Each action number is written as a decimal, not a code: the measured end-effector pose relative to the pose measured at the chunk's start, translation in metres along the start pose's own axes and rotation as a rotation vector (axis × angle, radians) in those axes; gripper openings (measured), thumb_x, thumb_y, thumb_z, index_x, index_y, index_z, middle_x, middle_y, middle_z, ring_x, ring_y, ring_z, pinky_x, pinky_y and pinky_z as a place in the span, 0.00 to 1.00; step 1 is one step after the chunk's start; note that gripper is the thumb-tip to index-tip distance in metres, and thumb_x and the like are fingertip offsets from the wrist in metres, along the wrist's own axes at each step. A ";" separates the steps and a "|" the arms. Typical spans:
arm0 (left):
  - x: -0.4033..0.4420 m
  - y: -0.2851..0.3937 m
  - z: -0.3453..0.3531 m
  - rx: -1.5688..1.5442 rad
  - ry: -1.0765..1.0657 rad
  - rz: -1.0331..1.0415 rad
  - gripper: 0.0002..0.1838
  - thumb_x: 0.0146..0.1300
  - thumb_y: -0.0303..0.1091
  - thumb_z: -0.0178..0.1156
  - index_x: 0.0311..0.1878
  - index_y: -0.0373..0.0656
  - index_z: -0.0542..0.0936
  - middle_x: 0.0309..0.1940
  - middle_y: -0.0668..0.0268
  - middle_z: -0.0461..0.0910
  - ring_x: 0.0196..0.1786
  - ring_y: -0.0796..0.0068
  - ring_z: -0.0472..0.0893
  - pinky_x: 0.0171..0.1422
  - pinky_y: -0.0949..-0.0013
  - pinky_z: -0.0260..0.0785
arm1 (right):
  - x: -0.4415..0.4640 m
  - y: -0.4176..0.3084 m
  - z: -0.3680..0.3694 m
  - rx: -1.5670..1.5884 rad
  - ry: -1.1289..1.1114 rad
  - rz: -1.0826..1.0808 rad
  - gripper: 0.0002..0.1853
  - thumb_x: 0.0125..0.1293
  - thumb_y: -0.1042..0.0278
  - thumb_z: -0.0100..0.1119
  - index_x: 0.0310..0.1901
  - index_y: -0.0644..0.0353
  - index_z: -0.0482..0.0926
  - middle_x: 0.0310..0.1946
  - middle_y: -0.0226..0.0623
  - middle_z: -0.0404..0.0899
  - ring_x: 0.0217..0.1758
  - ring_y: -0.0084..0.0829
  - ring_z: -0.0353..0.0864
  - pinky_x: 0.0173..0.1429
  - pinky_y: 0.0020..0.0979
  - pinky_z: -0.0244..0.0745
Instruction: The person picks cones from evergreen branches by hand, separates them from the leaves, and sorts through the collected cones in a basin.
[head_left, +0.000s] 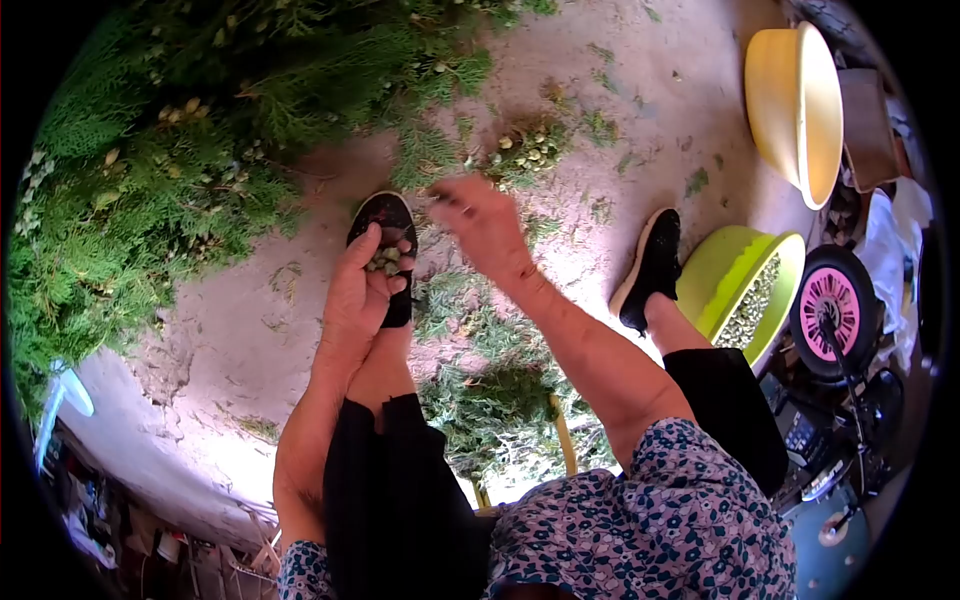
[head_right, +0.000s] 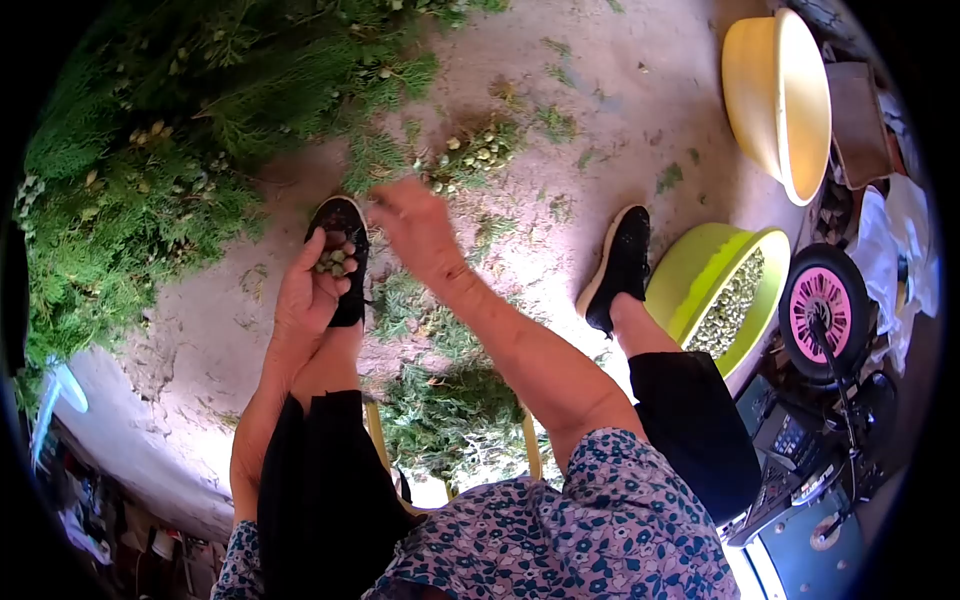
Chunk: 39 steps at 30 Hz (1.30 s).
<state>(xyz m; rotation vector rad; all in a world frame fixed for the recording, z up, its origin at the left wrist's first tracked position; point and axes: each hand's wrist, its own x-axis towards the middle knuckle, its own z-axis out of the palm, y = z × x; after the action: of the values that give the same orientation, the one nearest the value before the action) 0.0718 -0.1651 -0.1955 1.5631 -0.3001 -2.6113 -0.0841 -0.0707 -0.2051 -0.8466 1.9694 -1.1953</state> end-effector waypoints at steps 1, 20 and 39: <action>0.000 0.000 -0.001 0.000 -0.008 -0.005 0.13 0.64 0.43 0.53 0.39 0.42 0.76 0.31 0.65 0.79 0.30 0.75 0.78 0.26 0.77 0.66 | 0.004 0.016 -0.013 -0.165 0.184 -0.025 0.13 0.52 0.78 0.61 0.41 0.62 0.76 0.36 0.42 0.75 0.37 0.33 0.77 0.39 0.28 0.73; 0.018 -0.012 0.003 -0.079 -0.212 -0.066 0.15 0.64 0.40 0.54 0.42 0.36 0.73 0.31 0.61 0.76 0.32 0.69 0.77 0.37 0.68 0.75 | 0.025 0.047 -0.042 -0.481 0.270 -0.073 0.13 0.52 0.74 0.60 0.41 0.59 0.72 0.35 0.43 0.74 0.36 0.44 0.77 0.39 0.38 0.72; 0.015 -0.009 -0.002 -0.100 -0.162 -0.091 0.11 0.63 0.38 0.55 0.40 0.39 0.75 0.30 0.62 0.78 0.33 0.70 0.79 0.31 0.68 0.75 | -0.011 0.049 -0.012 -0.385 0.299 0.055 0.16 0.51 0.76 0.62 0.44 0.62 0.73 0.37 0.46 0.76 0.37 0.45 0.78 0.39 0.36 0.73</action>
<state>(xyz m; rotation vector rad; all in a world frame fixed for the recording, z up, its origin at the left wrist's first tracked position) 0.0671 -0.1590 -0.2111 1.3688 -0.1083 -2.7801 -0.0967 -0.0375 -0.2432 -0.8287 2.5034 -0.9680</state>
